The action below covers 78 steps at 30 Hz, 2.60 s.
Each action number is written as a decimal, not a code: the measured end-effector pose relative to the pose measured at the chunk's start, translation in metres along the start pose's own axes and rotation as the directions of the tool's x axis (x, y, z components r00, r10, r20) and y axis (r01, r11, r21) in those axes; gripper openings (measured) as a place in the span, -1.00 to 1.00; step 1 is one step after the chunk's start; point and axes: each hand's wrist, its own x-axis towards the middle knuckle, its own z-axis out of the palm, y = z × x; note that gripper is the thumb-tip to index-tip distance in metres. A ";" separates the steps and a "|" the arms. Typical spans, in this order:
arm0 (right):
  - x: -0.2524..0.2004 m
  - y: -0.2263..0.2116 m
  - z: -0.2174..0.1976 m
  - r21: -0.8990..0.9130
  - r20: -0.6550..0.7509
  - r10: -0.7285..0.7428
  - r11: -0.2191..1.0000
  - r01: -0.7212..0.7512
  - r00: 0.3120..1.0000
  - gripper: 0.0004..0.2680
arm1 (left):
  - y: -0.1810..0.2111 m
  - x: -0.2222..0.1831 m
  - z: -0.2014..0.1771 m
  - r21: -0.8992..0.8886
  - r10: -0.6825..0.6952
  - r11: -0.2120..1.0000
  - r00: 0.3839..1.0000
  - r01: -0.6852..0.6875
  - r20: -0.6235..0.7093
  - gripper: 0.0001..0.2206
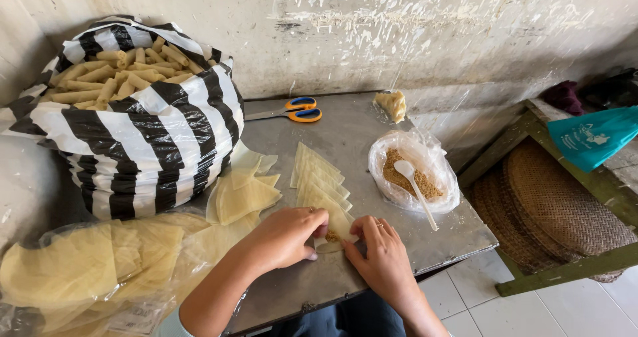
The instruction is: The person places a filling onto a wrapper, folds the edges over, and rolls it into a cylinder, repeating this for several wrappers.
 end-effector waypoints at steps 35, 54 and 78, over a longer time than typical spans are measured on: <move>0.050 0.005 0.004 0.220 0.238 -0.272 0.950 0.221 0.933 -0.89 | -0.036 0.026 0.028 -0.209 -0.195 0.966 0.961 0.153 -0.198 -0.82; 0.055 0.024 0.011 0.213 0.259 -0.119 0.975 0.063 0.958 -0.86 | -0.022 0.021 0.022 -0.259 -0.425 0.890 0.890 0.376 -0.167 -0.78; 0.034 0.015 -0.009 0.287 0.403 -0.187 0.955 0.070 0.896 -0.95 | -0.008 0.012 0.034 0.064 -0.172 0.981 0.974 0.183 -0.145 -0.89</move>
